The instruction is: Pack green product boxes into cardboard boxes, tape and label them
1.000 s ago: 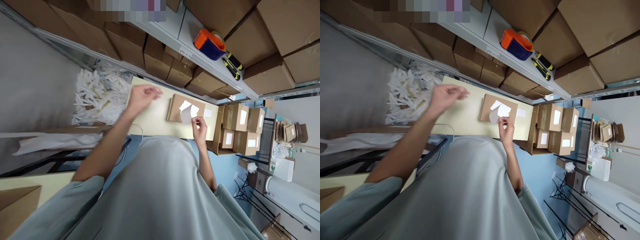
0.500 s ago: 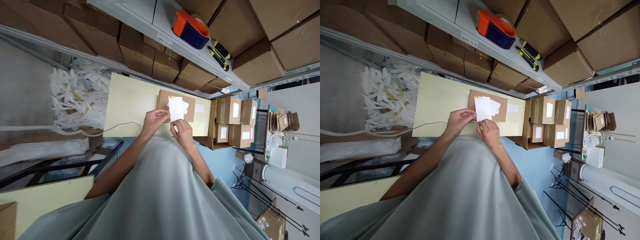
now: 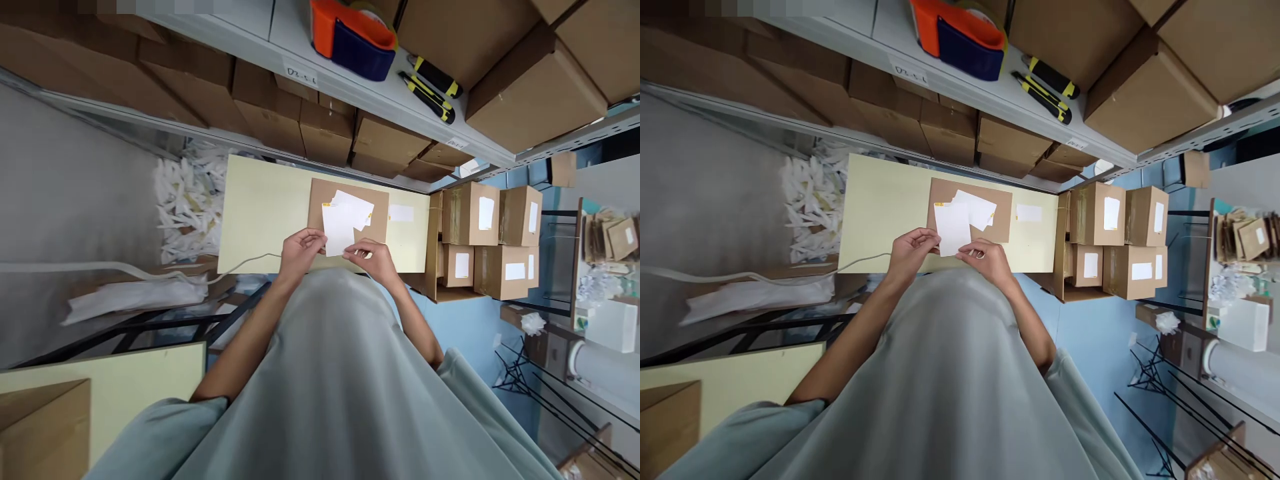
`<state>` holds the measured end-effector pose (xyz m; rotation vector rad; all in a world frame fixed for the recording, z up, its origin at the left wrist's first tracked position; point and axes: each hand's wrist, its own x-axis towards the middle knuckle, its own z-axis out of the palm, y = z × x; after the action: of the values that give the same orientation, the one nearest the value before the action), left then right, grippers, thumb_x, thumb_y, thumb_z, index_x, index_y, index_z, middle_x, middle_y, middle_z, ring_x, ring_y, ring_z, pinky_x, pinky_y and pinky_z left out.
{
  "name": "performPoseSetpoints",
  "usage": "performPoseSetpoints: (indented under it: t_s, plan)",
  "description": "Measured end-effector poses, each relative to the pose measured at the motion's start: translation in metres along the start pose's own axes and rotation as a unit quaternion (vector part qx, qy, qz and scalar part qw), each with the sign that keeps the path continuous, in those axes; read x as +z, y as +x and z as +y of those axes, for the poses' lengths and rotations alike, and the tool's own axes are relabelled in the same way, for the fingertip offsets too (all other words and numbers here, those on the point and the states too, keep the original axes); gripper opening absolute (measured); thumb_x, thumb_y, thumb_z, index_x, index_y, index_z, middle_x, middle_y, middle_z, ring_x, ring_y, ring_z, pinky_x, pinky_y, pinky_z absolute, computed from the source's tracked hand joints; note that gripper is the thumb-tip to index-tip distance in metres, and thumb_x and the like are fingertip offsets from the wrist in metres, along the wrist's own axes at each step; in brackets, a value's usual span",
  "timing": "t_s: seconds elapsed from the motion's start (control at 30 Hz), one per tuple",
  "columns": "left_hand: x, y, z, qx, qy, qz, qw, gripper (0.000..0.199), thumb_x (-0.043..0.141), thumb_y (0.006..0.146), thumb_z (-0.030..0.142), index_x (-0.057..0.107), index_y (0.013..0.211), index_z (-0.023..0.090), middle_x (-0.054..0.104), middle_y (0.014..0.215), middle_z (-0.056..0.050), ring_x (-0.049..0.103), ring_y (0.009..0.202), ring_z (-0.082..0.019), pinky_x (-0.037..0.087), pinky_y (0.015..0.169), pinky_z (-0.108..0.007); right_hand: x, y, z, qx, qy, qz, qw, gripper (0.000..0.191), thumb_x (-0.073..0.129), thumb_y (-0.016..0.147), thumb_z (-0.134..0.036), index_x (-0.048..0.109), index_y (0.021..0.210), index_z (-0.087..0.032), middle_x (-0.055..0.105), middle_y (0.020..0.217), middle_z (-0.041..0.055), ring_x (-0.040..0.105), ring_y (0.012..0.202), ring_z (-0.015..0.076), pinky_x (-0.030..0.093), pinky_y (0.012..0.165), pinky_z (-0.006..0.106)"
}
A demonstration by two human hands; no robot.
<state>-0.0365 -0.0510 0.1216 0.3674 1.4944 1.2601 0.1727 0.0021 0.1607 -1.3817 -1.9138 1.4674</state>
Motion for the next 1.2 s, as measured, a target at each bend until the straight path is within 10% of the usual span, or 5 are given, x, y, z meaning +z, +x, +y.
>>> performPoseSetpoints:
  t_s: [0.4, 1.0, 1.2]
  plan:
    - [0.037, -0.014, -0.001, -0.011, 0.071, -0.018, 0.997, 0.03, 0.091, 0.061, 0.044, 0.075, 0.077, 0.023, 0.073, 0.079, -0.002, 0.065, 0.075, -0.018, 0.06, 0.074, -0.032, -0.024, 0.015, 0.047, 0.124, 0.087, 0.071, 0.986, 0.037, 0.085, 0.091, -0.062, 0.083, 0.088, -0.025, 0.085, 0.094, 0.0036, 0.074, 0.079, 0.0203, 0.065, 0.08, 0.034]
    - [0.049, 0.006, -0.027, 0.005, 0.119, 0.073, 0.99, 0.015, 0.078, 0.07, 0.03, 0.077, 0.082, 0.022, 0.081, 0.089, -0.005, 0.075, 0.086, -0.019, 0.063, 0.084, -0.029, -0.044, -0.001, 0.038, -0.106, -0.009, -0.082, 0.991, 0.015, 0.07, 0.105, -0.029, 0.076, 0.092, -0.026, 0.077, 0.093, 0.0022, 0.073, 0.085, 0.0181, 0.063, 0.086, 0.034]
    - [0.045, 0.007, -0.016, 0.012, 0.092, 0.057, 0.994, 0.024, 0.08, 0.074, 0.04, 0.078, 0.09, 0.022, 0.08, 0.088, -0.004, 0.075, 0.084, -0.021, 0.067, 0.084, -0.034, -0.052, 0.022, 0.036, -0.06, 0.04, -0.021, 0.997, 0.024, 0.074, 0.105, -0.044, 0.077, 0.09, -0.026, 0.078, 0.095, 0.0042, 0.07, 0.083, 0.0184, 0.064, 0.083, 0.035]
